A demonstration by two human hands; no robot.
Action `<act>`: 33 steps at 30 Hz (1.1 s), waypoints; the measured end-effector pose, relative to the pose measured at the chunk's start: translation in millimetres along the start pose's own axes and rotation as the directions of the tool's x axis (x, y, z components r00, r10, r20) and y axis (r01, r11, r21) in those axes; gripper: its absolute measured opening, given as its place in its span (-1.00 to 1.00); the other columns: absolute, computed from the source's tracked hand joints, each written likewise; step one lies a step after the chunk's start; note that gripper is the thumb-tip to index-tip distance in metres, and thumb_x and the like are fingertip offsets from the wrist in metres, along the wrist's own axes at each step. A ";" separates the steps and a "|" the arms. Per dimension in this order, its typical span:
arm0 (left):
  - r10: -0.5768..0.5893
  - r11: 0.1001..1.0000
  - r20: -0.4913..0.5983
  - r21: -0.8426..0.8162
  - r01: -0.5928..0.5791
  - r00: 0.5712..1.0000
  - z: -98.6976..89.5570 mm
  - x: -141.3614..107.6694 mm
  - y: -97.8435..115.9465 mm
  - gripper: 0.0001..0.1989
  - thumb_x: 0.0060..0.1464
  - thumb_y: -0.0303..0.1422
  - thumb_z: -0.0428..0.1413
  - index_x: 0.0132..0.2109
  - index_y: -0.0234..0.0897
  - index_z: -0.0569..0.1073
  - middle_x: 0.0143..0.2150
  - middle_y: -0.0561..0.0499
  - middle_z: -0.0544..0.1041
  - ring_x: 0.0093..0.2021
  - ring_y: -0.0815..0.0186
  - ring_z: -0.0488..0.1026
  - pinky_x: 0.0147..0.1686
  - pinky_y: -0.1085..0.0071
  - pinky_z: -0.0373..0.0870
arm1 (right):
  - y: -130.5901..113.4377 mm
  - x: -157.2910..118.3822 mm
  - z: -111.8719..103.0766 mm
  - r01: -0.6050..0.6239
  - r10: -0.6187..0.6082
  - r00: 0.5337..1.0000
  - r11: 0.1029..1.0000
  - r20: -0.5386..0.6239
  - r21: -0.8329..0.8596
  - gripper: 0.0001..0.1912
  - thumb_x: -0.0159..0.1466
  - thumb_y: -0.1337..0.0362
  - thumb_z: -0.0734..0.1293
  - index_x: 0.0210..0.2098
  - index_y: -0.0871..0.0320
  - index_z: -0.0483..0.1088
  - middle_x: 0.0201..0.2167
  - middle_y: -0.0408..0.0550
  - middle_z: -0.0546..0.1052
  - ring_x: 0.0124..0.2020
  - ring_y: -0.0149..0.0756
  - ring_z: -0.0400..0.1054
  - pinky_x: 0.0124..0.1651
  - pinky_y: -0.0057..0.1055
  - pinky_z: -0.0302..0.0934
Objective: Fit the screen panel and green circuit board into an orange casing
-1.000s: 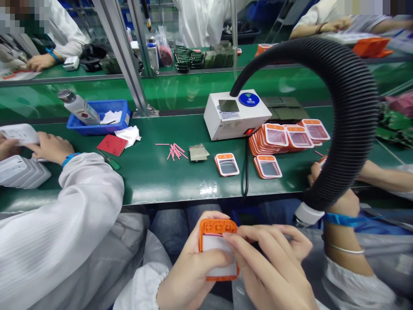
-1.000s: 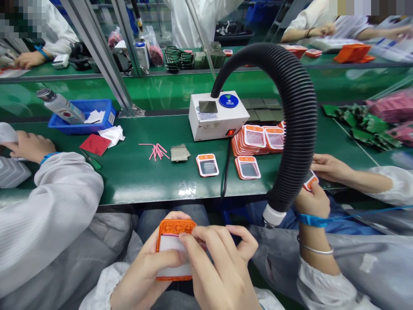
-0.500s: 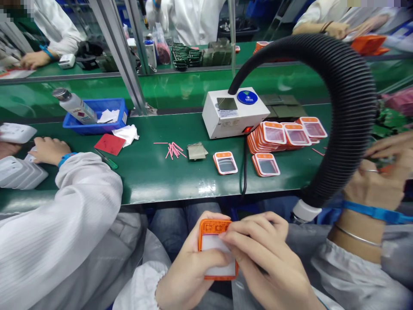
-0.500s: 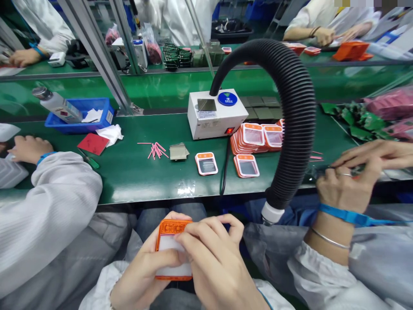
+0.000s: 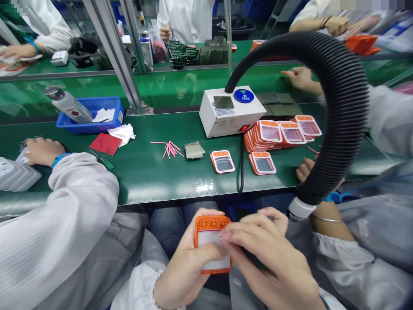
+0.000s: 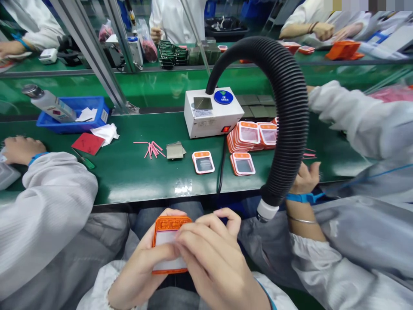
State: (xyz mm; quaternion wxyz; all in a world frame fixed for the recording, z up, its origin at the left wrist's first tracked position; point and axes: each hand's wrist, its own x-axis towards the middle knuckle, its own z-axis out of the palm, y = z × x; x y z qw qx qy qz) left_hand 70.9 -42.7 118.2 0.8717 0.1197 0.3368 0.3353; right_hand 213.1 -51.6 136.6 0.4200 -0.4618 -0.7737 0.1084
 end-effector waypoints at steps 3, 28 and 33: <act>-0.031 0.999 0.005 0.025 0.031 1.000 1.5 1.0 0.2 -0.49 -0.25 -0.54 0.16 -0.08 -0.26 0.23 -0.35 0.10 0.31 -0.38 0.50 0.24 -0.36 0.54 0.22 | -1.6 2.6 1.5 0.043 -0.040 0.996 0.999 0.083 -0.028 -0.83 0.26 0.57 0.27 -0.31 0.20 0.39 -0.37 -0.23 0.53 -0.36 -0.45 0.31 -0.03 -0.25 -0.03; 0.011 0.991 0.004 -0.135 -0.011 1.000 -13.1 4.0 -6.4 -0.57 -0.10 -0.45 0.18 -0.01 -0.25 0.36 -0.20 0.02 0.44 -0.23 0.44 0.42 -0.26 0.58 0.34 | 5.7 -1.8 7.9 0.166 -0.166 0.980 0.986 0.105 0.010 -0.77 0.21 0.64 0.23 -0.19 0.28 0.29 -0.31 -0.10 0.57 -0.24 -0.44 0.49 0.21 -0.22 -0.01; 0.062 0.993 0.057 -0.101 -0.056 0.996 -13.9 5.3 -7.1 -0.65 0.03 -0.36 0.17 -0.01 -0.23 0.36 -0.11 -0.04 0.44 -0.20 0.35 0.44 -0.28 0.51 0.37 | 8.2 -7.4 7.4 0.065 -0.079 0.993 0.985 0.083 0.159 -0.67 0.17 0.64 0.26 -0.12 0.25 0.25 -0.19 -0.01 0.58 -0.17 -0.37 0.52 0.33 -0.11 0.08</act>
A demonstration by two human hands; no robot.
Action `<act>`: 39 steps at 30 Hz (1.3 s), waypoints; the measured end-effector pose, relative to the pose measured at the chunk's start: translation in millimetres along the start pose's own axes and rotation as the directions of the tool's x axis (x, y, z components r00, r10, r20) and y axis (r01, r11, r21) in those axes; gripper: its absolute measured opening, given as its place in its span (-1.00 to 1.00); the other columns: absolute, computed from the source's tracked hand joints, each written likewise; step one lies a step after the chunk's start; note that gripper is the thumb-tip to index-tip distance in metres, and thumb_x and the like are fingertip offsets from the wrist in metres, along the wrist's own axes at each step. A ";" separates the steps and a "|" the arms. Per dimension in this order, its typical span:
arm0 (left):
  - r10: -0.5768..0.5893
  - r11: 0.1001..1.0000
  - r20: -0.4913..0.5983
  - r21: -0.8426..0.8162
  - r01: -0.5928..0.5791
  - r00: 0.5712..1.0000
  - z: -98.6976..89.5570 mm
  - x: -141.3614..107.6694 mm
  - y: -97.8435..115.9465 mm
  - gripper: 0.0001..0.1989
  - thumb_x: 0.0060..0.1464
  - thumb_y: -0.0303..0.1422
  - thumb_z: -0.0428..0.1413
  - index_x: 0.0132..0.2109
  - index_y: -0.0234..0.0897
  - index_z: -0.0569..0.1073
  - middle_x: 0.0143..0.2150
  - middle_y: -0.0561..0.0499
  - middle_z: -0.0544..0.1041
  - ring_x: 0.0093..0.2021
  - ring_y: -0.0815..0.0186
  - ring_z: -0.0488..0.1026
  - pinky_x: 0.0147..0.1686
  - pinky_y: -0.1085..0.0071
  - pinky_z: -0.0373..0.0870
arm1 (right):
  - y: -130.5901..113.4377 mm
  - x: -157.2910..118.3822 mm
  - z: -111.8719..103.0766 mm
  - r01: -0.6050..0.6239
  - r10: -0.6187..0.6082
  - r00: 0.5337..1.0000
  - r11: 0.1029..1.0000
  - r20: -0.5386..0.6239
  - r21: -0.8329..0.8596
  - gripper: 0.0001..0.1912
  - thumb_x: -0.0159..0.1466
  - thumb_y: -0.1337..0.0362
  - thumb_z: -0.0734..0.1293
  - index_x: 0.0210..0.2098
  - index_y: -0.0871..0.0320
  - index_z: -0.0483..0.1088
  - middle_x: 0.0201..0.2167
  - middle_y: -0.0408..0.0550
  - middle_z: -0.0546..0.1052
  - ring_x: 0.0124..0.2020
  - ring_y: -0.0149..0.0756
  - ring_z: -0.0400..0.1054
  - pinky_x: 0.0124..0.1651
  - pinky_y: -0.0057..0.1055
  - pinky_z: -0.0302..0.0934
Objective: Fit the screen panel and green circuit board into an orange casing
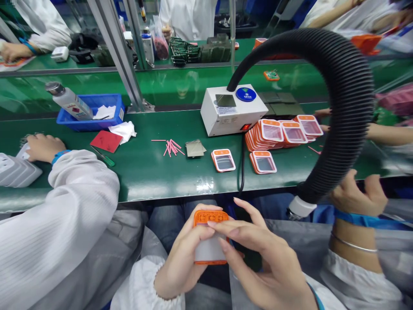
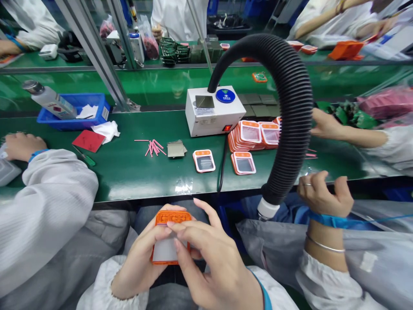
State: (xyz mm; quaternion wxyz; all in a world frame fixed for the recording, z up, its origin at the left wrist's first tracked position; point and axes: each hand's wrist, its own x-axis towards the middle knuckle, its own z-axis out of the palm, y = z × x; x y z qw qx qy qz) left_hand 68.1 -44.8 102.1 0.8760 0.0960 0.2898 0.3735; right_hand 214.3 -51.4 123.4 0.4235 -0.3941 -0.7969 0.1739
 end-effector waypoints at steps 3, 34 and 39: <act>0.025 1.000 0.009 0.015 -0.025 1.000 0.8 -0.3 2.6 -0.69 0.07 -0.36 0.14 -0.01 -0.24 0.36 -0.17 -0.02 0.45 -0.28 0.41 0.42 -0.35 0.56 0.35 | 3.0 -1.5 -2.1 -0.018 0.028 0.994 0.996 -0.108 0.089 -0.58 0.12 0.69 0.28 -0.08 0.26 0.22 -0.22 -0.03 0.58 -0.20 -0.35 0.52 0.29 -0.05 0.18; 0.068 0.990 -0.012 0.121 -0.066 0.998 1.4 1.7 3.9 -0.76 0.16 -0.35 0.06 -0.03 -0.32 0.41 -0.02 -0.16 0.52 -0.07 0.23 0.48 -0.14 0.41 0.40 | -12.5 -5.9 -12.1 0.208 -0.178 0.978 0.822 0.108 -0.531 -0.80 0.32 0.56 0.16 -0.31 0.23 0.34 -0.28 -0.04 0.61 -0.30 -0.32 0.53 0.13 -0.16 0.01; 0.105 0.987 -0.044 0.129 -0.098 0.994 0.7 3.2 2.6 -0.75 0.15 -0.36 0.08 -0.02 -0.31 0.44 -0.06 -0.14 0.55 -0.07 0.21 0.50 -0.11 0.39 0.41 | -4.9 -2.1 -10.3 0.124 -0.126 0.992 0.870 0.030 -0.477 -0.82 0.21 0.59 0.30 -0.36 0.21 0.31 -0.40 -0.20 0.60 -0.41 -0.36 0.49 0.18 -0.07 -0.08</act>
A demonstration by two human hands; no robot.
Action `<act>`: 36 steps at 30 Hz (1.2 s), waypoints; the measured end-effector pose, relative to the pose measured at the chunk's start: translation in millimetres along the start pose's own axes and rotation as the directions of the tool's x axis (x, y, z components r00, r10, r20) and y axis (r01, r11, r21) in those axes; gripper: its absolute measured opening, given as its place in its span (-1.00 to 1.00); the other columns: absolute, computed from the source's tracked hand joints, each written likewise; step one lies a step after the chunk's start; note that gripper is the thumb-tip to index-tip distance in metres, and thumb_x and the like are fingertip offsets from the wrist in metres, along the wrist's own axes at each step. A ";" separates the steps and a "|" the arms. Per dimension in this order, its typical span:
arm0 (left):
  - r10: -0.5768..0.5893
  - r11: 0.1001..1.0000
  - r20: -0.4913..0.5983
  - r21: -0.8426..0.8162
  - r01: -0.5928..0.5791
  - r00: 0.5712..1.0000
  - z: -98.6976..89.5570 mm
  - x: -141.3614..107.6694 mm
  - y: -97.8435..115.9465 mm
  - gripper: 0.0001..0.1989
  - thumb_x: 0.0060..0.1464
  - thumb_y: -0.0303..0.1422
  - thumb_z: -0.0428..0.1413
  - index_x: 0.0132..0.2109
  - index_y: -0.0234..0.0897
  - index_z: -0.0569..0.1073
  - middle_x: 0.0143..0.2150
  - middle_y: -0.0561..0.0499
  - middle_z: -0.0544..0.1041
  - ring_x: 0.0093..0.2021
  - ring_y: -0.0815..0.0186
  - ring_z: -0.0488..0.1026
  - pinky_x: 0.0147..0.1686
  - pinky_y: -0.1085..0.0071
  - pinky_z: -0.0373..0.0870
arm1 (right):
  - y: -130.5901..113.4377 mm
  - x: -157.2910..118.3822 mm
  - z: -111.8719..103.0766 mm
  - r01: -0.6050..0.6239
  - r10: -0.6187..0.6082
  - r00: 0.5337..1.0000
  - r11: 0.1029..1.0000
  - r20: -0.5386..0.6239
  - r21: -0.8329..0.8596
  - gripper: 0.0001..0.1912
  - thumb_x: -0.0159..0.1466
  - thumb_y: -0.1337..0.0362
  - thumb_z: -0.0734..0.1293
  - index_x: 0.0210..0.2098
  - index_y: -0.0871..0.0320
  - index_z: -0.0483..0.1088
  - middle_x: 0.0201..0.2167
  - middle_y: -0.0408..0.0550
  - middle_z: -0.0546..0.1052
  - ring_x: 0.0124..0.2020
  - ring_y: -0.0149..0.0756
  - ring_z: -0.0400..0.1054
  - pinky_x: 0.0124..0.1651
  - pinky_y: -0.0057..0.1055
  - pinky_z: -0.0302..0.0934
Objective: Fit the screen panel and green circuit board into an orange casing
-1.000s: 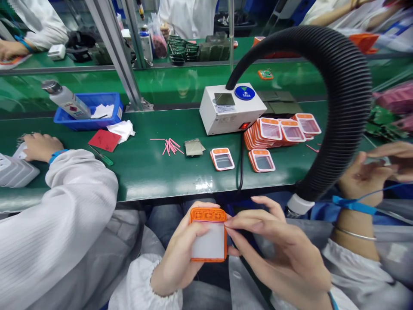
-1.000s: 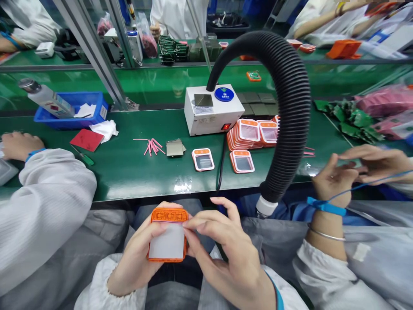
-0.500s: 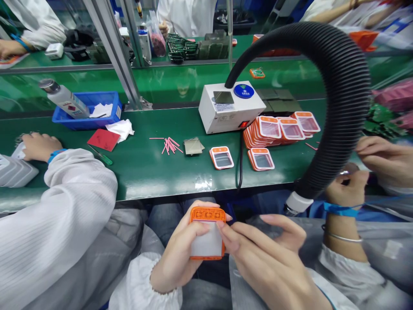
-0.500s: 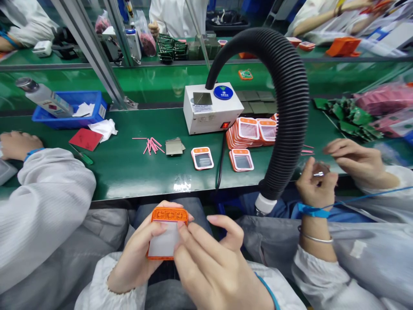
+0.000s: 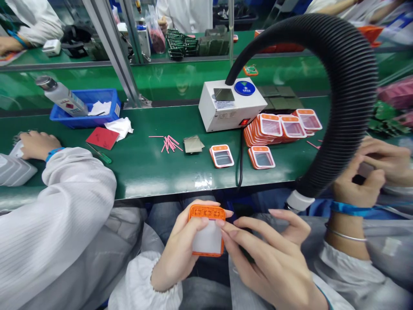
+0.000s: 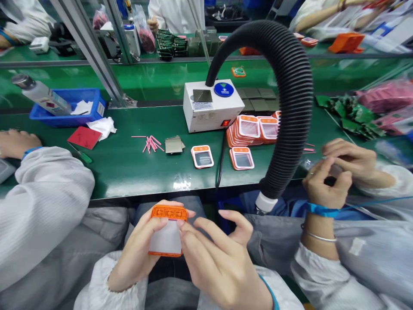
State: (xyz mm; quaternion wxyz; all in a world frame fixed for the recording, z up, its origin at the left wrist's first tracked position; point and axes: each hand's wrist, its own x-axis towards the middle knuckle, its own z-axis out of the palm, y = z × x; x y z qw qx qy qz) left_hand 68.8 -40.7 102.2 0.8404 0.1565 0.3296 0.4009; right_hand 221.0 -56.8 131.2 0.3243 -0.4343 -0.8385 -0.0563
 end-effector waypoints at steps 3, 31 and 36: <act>0.010 1.000 0.020 -0.007 -0.010 1.000 -1.3 0.7 -1.3 -0.75 0.14 -0.36 0.10 -0.03 -0.31 0.47 -0.09 -0.13 0.56 -0.07 0.21 0.51 -0.09 0.38 0.41 | 0.1 0.4 0.4 -0.040 0.042 0.998 0.998 -0.037 0.047 -0.81 0.18 0.60 0.32 -0.35 0.21 0.32 -0.43 -0.19 0.59 -0.41 -0.36 0.47 0.14 -0.07 -0.06; 0.007 1.000 0.028 0.002 -0.007 1.000 -7.1 12.2 -9.0 -0.70 0.06 -0.28 0.19 -0.07 -0.29 0.56 -0.10 -0.13 0.57 -0.06 0.12 0.53 0.00 0.32 0.42 | 7.9 -21.5 39.1 -0.624 0.754 0.615 0.289 0.229 0.726 -0.73 0.07 0.35 0.48 -0.22 0.07 0.48 -0.29 -0.12 0.57 -0.30 -0.45 0.49 -0.29 -0.67 0.39; 0.010 0.999 -0.111 0.039 -0.006 0.994 -14.1 34.3 -13.4 -0.63 -0.06 -0.29 0.26 -0.09 -0.39 0.56 -0.08 -0.18 0.56 0.00 0.10 0.50 -0.10 0.44 0.44 | 19.7 -26.5 63.9 -0.643 0.789 0.465 -0.010 0.401 0.766 -0.68 0.01 0.27 0.51 -0.25 0.19 0.46 -0.33 -0.06 0.54 -0.33 -0.46 0.42 -0.34 -0.64 0.31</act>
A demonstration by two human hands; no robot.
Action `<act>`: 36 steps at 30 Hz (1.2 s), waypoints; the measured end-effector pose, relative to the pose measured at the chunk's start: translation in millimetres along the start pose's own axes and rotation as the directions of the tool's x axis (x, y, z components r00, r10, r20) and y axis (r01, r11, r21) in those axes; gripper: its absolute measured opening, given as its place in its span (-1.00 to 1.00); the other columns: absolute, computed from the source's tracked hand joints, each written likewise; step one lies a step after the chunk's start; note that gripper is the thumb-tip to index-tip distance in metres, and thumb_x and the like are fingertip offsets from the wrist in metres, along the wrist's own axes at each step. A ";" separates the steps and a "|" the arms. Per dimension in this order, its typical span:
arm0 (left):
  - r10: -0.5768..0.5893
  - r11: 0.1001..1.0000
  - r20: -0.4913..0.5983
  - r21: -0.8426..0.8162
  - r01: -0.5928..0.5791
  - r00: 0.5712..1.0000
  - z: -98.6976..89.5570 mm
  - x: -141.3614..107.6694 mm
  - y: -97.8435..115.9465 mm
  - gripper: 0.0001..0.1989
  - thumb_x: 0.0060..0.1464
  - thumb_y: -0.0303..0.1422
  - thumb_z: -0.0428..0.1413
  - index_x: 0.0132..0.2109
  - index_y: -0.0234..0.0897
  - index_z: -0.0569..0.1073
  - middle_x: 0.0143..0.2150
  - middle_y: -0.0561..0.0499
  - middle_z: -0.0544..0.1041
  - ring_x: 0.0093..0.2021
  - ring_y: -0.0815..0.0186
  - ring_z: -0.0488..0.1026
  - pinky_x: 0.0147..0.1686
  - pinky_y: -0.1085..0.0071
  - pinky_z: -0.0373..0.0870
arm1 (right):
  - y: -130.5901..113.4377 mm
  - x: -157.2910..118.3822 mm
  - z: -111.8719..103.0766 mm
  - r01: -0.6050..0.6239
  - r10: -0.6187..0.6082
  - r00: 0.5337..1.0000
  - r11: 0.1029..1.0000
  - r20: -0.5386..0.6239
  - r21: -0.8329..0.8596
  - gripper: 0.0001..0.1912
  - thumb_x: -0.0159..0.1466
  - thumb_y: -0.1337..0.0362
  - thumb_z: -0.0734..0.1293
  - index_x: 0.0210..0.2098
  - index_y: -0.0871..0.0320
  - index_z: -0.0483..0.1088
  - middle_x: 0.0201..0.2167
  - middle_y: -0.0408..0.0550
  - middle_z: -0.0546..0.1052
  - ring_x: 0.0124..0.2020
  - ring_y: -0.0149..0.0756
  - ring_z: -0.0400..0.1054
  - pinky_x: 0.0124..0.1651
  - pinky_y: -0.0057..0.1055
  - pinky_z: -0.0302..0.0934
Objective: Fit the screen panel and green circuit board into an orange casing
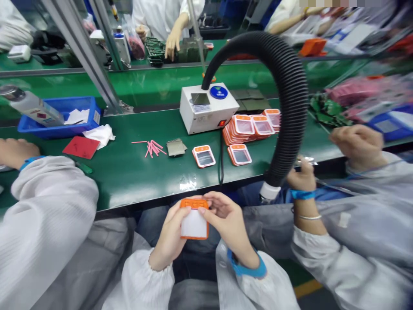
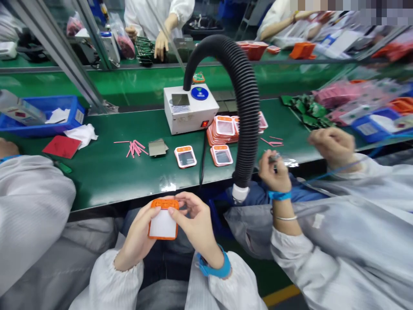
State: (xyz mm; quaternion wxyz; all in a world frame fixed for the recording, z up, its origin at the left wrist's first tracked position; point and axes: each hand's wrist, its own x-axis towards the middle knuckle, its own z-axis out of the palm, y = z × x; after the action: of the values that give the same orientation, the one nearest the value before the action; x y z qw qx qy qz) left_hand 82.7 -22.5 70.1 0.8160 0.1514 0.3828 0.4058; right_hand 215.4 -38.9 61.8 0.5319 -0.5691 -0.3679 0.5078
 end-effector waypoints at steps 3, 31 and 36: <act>-0.006 1.000 -0.013 0.024 0.007 1.000 -5.4 9.9 -3.9 -0.60 -0.07 -0.28 0.28 -0.08 -0.38 0.56 -0.03 -0.17 0.55 -0.01 0.11 0.51 -0.12 0.46 0.45 | 9.7 4.3 0.5 -0.039 0.040 0.999 0.998 -0.020 0.045 -0.67 -0.01 0.25 0.50 -0.27 0.22 0.45 -0.36 -0.08 0.51 -0.36 -0.48 0.37 -0.33 -0.60 0.27; -0.167 0.970 -0.033 -0.184 0.159 0.985 2.1 11.6 9.5 -0.70 0.03 -0.43 0.18 -0.06 -0.42 0.53 0.08 -0.26 0.47 0.01 -0.07 0.48 -0.11 0.14 0.54 | 3.5 -10.0 -28.9 0.047 -0.048 0.999 0.999 -0.018 -0.025 -0.46 0.15 -0.02 0.40 -0.01 0.19 0.33 -0.05 0.09 0.45 -0.10 -0.26 0.39 0.03 -0.24 0.31; -0.173 0.971 -0.045 -0.177 0.163 0.984 10.8 7.0 18.9 -0.70 0.20 -0.46 -0.04 -0.13 -0.51 0.57 0.09 -0.32 0.45 0.03 -0.13 0.45 -0.05 0.00 0.50 | -15.3 -22.7 -50.4 0.015 -0.021 0.997 0.997 -0.075 -0.074 -0.42 0.15 -0.12 0.38 -0.02 0.17 0.37 -0.05 0.11 0.48 -0.04 -0.23 0.39 0.12 -0.21 0.25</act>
State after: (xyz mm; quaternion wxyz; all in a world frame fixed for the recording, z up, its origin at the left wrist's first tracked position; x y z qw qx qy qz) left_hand 83.1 -4.5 84.3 0.8455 0.0350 0.3822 0.3712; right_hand 261.2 -69.8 76.9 0.5288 -0.6039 -0.3709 0.4670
